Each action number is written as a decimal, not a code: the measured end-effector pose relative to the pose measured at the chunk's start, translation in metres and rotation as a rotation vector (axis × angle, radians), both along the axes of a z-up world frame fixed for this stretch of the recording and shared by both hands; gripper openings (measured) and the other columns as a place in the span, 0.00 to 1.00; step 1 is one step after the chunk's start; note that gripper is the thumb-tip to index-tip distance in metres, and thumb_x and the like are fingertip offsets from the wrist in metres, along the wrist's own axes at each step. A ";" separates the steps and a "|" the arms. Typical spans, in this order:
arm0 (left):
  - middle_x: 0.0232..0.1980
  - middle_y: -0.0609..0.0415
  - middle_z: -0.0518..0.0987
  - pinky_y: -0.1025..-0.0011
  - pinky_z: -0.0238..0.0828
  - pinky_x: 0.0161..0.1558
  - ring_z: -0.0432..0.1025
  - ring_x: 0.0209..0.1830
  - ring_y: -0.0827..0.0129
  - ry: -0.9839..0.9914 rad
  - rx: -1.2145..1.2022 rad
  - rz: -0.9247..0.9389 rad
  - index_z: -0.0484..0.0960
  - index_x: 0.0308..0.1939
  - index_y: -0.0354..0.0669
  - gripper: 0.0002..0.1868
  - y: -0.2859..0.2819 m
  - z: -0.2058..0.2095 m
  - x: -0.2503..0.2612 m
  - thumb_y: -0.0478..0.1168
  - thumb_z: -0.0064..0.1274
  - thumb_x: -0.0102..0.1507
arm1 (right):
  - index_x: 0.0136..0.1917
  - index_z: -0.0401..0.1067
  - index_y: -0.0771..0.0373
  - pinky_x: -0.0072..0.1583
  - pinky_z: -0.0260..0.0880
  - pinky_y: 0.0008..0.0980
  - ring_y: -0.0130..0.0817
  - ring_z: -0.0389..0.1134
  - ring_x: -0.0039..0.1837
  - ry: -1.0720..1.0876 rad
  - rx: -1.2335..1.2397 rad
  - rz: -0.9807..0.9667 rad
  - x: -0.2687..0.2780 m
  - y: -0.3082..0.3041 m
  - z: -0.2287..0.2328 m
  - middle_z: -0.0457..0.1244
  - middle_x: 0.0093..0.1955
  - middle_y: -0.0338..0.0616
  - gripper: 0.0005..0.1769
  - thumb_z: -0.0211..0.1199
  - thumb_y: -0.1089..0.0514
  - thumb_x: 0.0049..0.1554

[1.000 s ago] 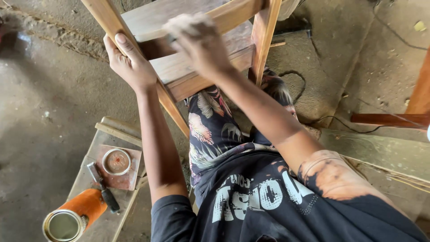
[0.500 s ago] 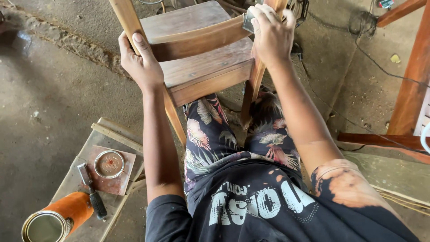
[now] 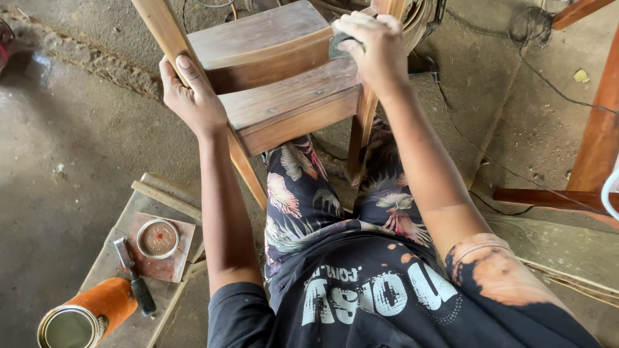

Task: Sanding a wooden chair using a sanding block to smooth the surface and prepare it for finishing.

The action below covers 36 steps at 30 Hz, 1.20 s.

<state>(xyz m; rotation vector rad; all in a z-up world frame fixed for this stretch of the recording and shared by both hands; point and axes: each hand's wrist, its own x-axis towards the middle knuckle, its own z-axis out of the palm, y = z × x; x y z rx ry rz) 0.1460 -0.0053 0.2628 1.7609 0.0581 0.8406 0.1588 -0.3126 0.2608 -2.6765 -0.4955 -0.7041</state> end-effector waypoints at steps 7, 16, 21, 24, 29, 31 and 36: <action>0.26 0.58 0.69 0.72 0.59 0.31 0.62 0.24 0.73 -0.006 0.015 0.013 0.74 0.41 0.42 0.28 -0.003 0.004 0.001 0.62 0.32 0.73 | 0.53 0.79 0.55 0.60 0.67 0.34 0.34 0.73 0.59 -0.130 0.104 0.115 -0.002 0.065 0.000 0.73 0.54 0.37 0.20 0.82 0.61 0.48; 0.32 0.58 0.74 0.72 0.63 0.36 0.67 0.31 0.72 -0.020 -0.035 0.011 0.77 0.42 0.43 0.27 -0.001 -0.001 0.001 0.61 0.35 0.72 | 0.53 0.80 0.58 0.56 0.72 0.34 0.32 0.73 0.54 -0.072 0.092 0.105 0.007 0.003 0.001 0.74 0.52 0.39 0.21 0.84 0.59 0.48; 0.27 0.61 0.67 0.74 0.56 0.30 0.59 0.25 0.76 -0.068 -0.040 0.001 0.73 0.38 0.45 0.24 -0.003 0.007 0.002 0.59 0.35 0.73 | 0.51 0.79 0.60 0.56 0.70 0.32 0.33 0.72 0.50 -0.078 0.078 -0.029 0.004 0.026 0.013 0.74 0.51 0.43 0.21 0.84 0.63 0.46; 0.28 0.59 0.71 0.74 0.60 0.32 0.63 0.26 0.75 -0.028 -0.022 0.002 0.76 0.42 0.43 0.24 -0.003 0.003 0.000 0.59 0.36 0.72 | 0.54 0.80 0.56 0.62 0.70 0.43 0.40 0.73 0.60 -0.079 0.124 0.106 -0.002 0.080 0.006 0.73 0.55 0.41 0.25 0.86 0.59 0.44; 0.28 0.58 0.74 0.74 0.63 0.31 0.68 0.26 0.72 0.014 -0.027 0.016 0.75 0.39 0.45 0.26 0.000 -0.007 0.003 0.62 0.35 0.71 | 0.56 0.77 0.51 0.56 0.65 0.29 0.27 0.76 0.56 -0.099 0.167 0.225 0.003 0.186 -0.009 0.75 0.53 0.30 0.20 0.74 0.67 0.53; 0.28 0.57 0.75 0.73 0.64 0.30 0.69 0.26 0.72 0.000 -0.024 0.010 0.75 0.39 0.45 0.27 -0.001 -0.007 0.006 0.63 0.35 0.71 | 0.60 0.75 0.51 0.61 0.64 0.33 0.30 0.75 0.59 -0.087 0.141 0.259 0.008 0.179 -0.015 0.73 0.58 0.33 0.21 0.74 0.63 0.55; 0.32 0.56 0.76 0.72 0.65 0.35 0.70 0.31 0.71 0.003 -0.067 0.017 0.77 0.43 0.43 0.26 0.000 -0.004 0.001 0.60 0.36 0.71 | 0.63 0.74 0.54 0.61 0.74 0.38 0.37 0.75 0.57 -0.058 0.099 0.349 -0.004 0.133 -0.008 0.73 0.57 0.39 0.22 0.68 0.71 0.58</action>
